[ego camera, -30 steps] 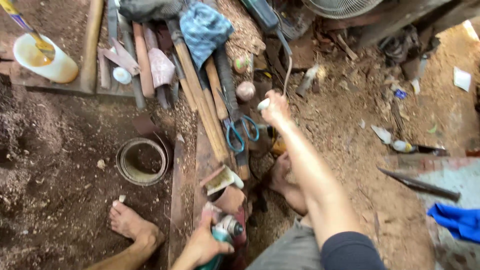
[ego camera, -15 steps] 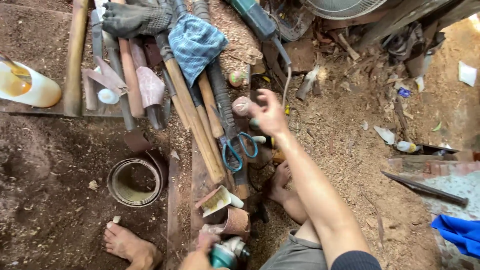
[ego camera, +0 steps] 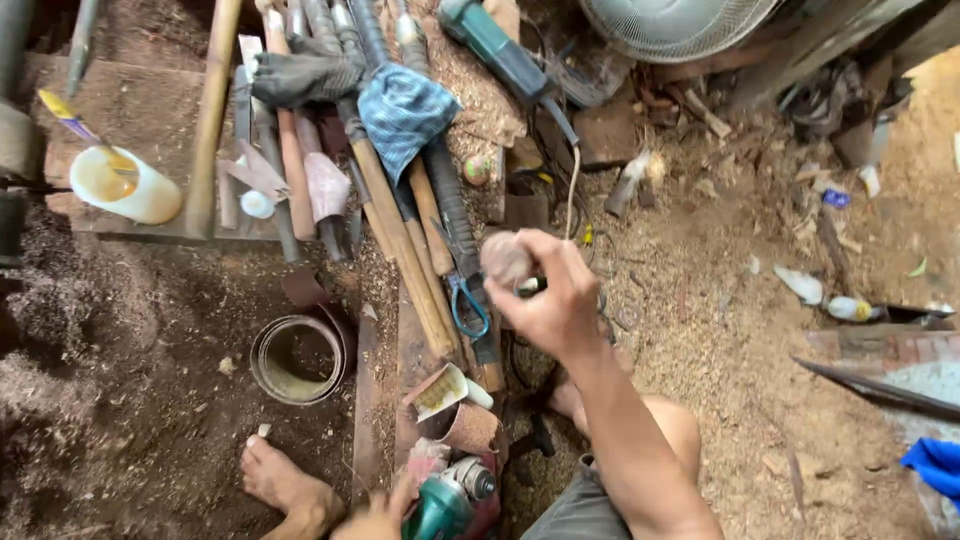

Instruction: The person sits on the workshop floor and polishes small turned wooden pieces using a power grinder with a buffing wheel, rotating each piece against the spinning wheel. They then use scissors to trim excess material from a piece and continue buffing it by hand against the wheel.

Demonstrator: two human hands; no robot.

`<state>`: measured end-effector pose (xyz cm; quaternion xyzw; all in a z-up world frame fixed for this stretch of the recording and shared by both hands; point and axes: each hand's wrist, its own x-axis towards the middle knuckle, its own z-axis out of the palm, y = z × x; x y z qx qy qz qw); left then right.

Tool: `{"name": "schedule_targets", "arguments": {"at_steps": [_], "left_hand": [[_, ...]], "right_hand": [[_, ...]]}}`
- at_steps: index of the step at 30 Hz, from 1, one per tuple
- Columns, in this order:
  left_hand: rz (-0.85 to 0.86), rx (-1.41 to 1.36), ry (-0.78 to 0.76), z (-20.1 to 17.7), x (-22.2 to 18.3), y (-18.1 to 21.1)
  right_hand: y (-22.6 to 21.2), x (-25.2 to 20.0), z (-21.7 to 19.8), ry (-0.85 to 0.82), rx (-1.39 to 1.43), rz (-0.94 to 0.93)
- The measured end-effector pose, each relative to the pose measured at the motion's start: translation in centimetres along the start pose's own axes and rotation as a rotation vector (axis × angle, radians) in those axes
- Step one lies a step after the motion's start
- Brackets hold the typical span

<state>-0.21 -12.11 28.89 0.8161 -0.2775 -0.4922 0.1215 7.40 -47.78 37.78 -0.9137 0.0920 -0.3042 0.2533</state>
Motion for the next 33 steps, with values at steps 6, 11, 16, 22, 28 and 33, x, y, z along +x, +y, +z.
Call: {"name": "schedule_targets", "arguments": {"at_steps": [6, 11, 16, 22, 28, 33], "left_hand": [[0.468, -0.283, 0.577, -16.6, -1.7, 4.6], [0.762, -0.203, 0.687, -18.3, -1.3, 4.6], [0.742, -0.556, 0.477, -17.6, -1.0, 4.0], [0.535, -0.928, 0.268, -18.2, -1.0, 4.7], [0.264, -1.207, 0.217, -18.7, 0.5, 5.5], [0.131, -1.247, 0.309, -18.7, 0.8, 5.9]], "right_hand": [[-9.7, -1.1, -2.1, -0.104, 0.126, -0.154], [-9.2, -3.9, -0.7, -0.384, 0.783, 0.029], [-7.8, -4.5, 0.1, -0.626, 1.103, 0.221], [-6.6, -4.3, 0.9, -0.737, 1.338, 0.482], [-7.1, -3.1, 1.6, -0.671, 1.218, 0.408], [-7.5, -1.6, 1.4, -0.649, 1.122, 0.152]]}}
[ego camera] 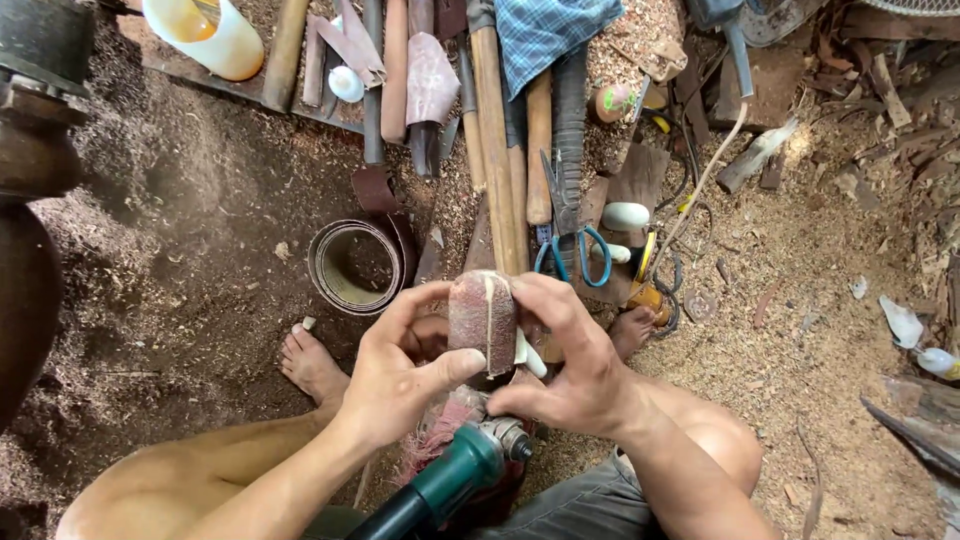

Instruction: The person sits on the workshop floor and polishes small turned wooden pieces using a power grinder with a buffing wheel, rotating each piece against the spinning wheel. They then use scissors to trim excess material from a piece and continue buffing it by hand against the wheel.

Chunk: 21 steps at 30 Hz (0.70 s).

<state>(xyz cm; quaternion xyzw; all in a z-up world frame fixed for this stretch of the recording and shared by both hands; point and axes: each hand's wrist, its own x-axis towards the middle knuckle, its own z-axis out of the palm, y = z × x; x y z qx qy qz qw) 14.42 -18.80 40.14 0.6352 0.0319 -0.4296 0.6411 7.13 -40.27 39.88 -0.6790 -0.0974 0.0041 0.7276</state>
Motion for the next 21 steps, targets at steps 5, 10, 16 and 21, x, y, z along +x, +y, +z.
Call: {"name": "schedule_targets", "arguments": {"at_steps": [5, 10, 16, 21], "left_hand": [[0.252, 0.202, -0.036, 0.2, -0.1, 0.8], [0.096, 0.071, -0.166, 0.0, -0.3, 0.8], [0.025, 0.088, -0.185, 0.0, -0.6, 1.2], [0.021, 0.128, -0.172, 0.4, -0.6, 0.7]], "right_hand": [[0.9, -0.9, -0.2, 0.090, -0.727, -0.310], [1.6, -1.2, -0.1, -0.041, -0.719, -0.440], [1.6, -1.5, 0.3, -0.090, -0.732, -0.502], [2.6, -1.9, 0.6, -0.068, -0.815, -0.554]]}}
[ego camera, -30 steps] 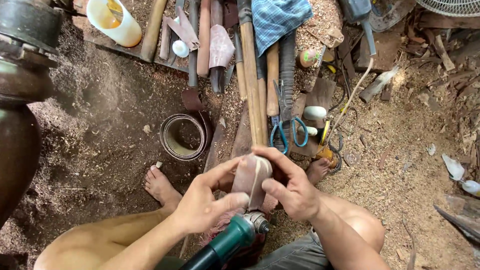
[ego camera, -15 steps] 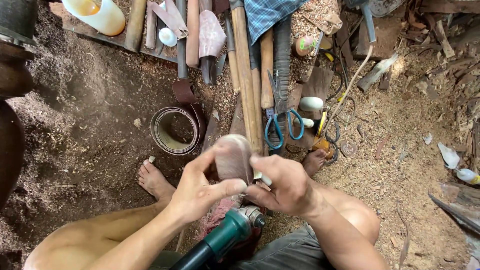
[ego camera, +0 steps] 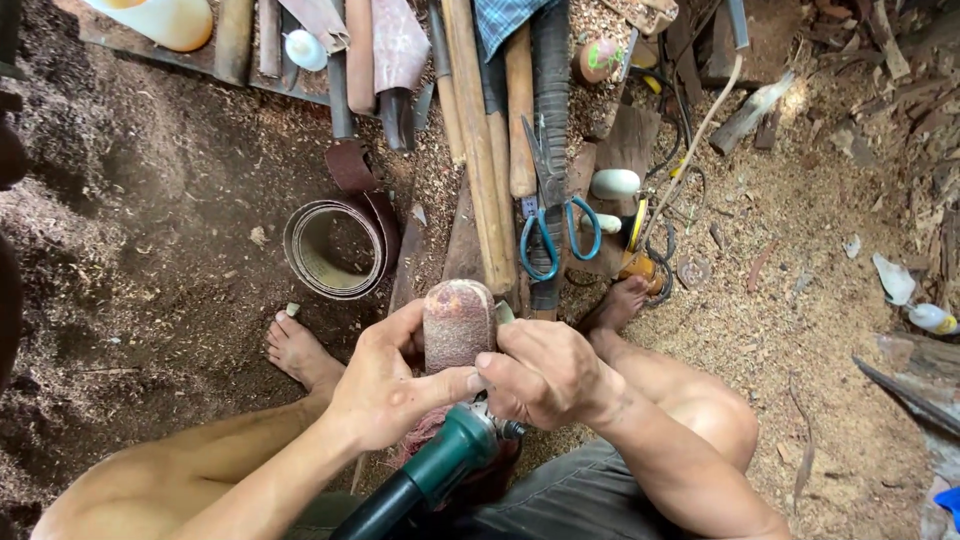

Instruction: The person sits on the workshop floor and polishes small turned wooden pieces using a power grinder with a buffing wheel, rotating each piece against the spinning wheel. They then use scissors to trim excess material from a piece and continue buffing it by hand against the wheel.

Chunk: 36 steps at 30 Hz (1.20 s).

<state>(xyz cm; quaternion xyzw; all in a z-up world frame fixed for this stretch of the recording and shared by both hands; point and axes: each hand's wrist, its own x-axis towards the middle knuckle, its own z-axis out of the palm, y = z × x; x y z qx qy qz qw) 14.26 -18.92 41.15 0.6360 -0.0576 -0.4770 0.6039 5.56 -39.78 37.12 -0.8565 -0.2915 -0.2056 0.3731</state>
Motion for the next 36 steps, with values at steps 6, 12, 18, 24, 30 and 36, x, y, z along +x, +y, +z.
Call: {"name": "schedule_targets", "arguments": {"at_steps": [6, 12, 18, 24, 30, 36], "left_hand": [[-0.005, -0.058, -0.006, 0.3, -0.1, -0.9], [-0.024, -0.135, -0.032, 0.2, -0.2, -1.7], [-0.166, -0.134, 0.028, 0.5, 0.0, -0.8], [-0.180, -0.149, 0.210, 0.9, -0.2, -1.2], [-0.194, -0.009, 0.165, 0.5, -0.5, -0.9], [-0.226, 0.019, 0.065, -0.3, -0.7, -0.6]], "right_hand": [[0.6, -0.2, 0.2, 0.046, -0.028, -0.105], [0.0, 0.6, -0.1, 0.017, 0.005, -0.070], [-1.3, 1.5, -0.6, -0.005, -0.027, -0.007], [-1.8, 2.5, -1.1, -0.084, 0.080, 0.205], [-1.2, 1.6, -0.9, -0.113, 0.202, 0.203], [-1.9, 1.7, -1.3, -0.196, 0.283, 0.178]]}}
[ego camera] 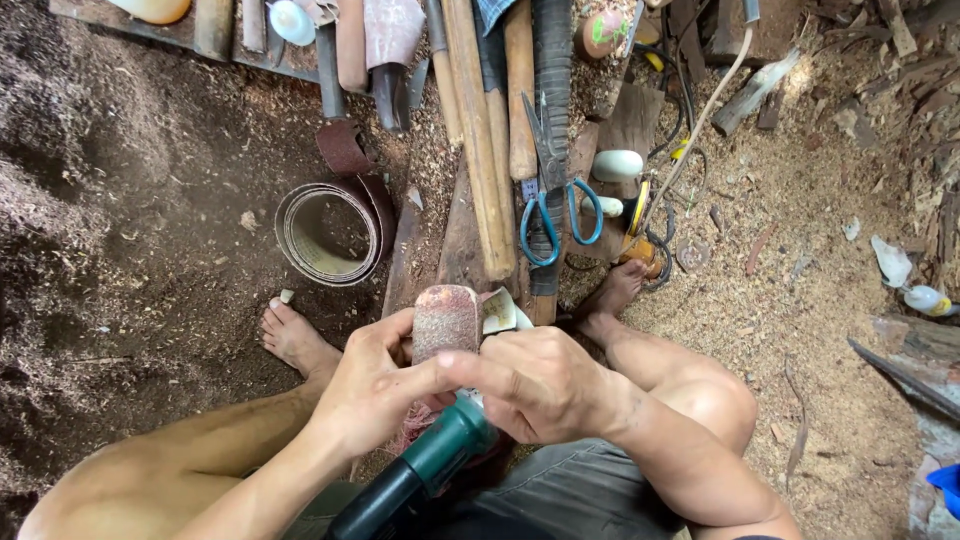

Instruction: The person sits on the workshop floor and polishes small turned wooden pieces using a power grinder with a buffing wheel, rotating each piece against the spinning wheel. They then use scissors to trim excess material from a piece and continue buffing it by hand against the wheel.

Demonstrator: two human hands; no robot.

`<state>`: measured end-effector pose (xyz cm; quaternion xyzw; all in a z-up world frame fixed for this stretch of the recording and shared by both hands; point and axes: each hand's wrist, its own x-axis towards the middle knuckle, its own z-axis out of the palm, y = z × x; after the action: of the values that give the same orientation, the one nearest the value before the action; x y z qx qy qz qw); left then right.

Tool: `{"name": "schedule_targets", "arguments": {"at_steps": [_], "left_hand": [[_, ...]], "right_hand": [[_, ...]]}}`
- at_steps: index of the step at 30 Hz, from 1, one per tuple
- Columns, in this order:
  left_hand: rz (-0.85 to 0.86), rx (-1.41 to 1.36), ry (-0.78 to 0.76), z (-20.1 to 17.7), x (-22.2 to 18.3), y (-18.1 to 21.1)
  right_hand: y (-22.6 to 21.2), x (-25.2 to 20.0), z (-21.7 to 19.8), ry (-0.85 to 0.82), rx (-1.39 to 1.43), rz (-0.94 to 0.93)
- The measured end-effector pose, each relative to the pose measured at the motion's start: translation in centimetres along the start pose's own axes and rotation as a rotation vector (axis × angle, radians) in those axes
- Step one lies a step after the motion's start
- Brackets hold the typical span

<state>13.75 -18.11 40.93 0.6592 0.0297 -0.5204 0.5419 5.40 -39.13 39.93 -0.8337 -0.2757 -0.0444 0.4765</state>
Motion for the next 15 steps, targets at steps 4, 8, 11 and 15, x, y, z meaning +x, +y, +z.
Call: {"name": "schedule_targets", "arguments": {"at_steps": [4, 8, 11, 15], "left_hand": [[0.091, -0.019, -0.062, -0.3, -0.5, 0.2], [0.095, -0.014, -0.125, -0.3, -1.6, 1.4], [0.061, -0.220, -0.204, 0.0, -2.1, 1.4], [0.085, -0.339, -0.259, 0.3, -2.4, 0.4]], "right_hand": [[-0.2, -0.5, 1.0, 0.078, 0.089, -0.071], [-0.5, -0.5, 1.5, 0.189, 0.224, -0.181], [-1.6, -0.4, 1.4, 0.266, 0.234, -0.209], [-2.7, -0.2, 1.0, 0.258, 0.279, -0.172]]}}
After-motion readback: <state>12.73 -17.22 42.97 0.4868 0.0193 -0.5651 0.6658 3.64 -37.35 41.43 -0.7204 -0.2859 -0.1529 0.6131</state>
